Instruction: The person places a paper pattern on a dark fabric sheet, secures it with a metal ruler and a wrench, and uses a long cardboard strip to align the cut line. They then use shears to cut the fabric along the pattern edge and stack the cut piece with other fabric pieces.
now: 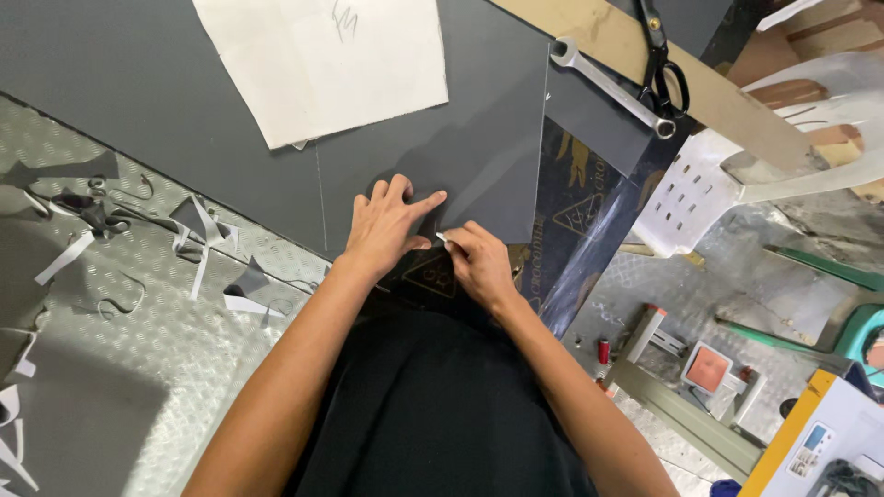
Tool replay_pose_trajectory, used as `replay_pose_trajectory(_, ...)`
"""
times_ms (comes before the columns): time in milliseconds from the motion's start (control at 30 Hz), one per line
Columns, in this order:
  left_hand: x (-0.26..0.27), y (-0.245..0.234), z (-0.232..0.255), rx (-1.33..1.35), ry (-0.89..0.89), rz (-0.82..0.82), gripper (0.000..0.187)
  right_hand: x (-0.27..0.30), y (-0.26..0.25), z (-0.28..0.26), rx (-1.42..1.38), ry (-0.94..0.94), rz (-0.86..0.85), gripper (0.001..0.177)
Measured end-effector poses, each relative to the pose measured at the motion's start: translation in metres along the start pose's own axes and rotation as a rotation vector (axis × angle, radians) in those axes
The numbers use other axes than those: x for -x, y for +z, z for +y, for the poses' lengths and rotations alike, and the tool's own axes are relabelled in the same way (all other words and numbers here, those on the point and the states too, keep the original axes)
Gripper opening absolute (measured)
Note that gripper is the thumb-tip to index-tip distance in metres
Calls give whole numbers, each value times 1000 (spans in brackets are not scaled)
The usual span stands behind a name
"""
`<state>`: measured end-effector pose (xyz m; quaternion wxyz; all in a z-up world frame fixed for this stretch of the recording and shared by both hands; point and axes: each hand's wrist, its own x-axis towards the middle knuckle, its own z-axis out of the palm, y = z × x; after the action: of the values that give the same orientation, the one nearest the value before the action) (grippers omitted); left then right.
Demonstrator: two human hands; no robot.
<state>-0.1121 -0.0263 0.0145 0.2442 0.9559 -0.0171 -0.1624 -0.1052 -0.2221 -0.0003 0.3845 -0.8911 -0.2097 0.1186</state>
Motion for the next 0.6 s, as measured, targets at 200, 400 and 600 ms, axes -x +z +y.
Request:
replay_pose_trajectory(200,3,0,-1,11,28,19,78,-24,-4,5,67,-105,48,9)
replay_pose_trajectory(400,1,-2,1,17,14,12,77,-13,-6,-4,27,-152,-56,11)
replay_pose_trajectory(600,2,0,-1,18,30,30,77,-6,-2,2,80,-88,52,6)
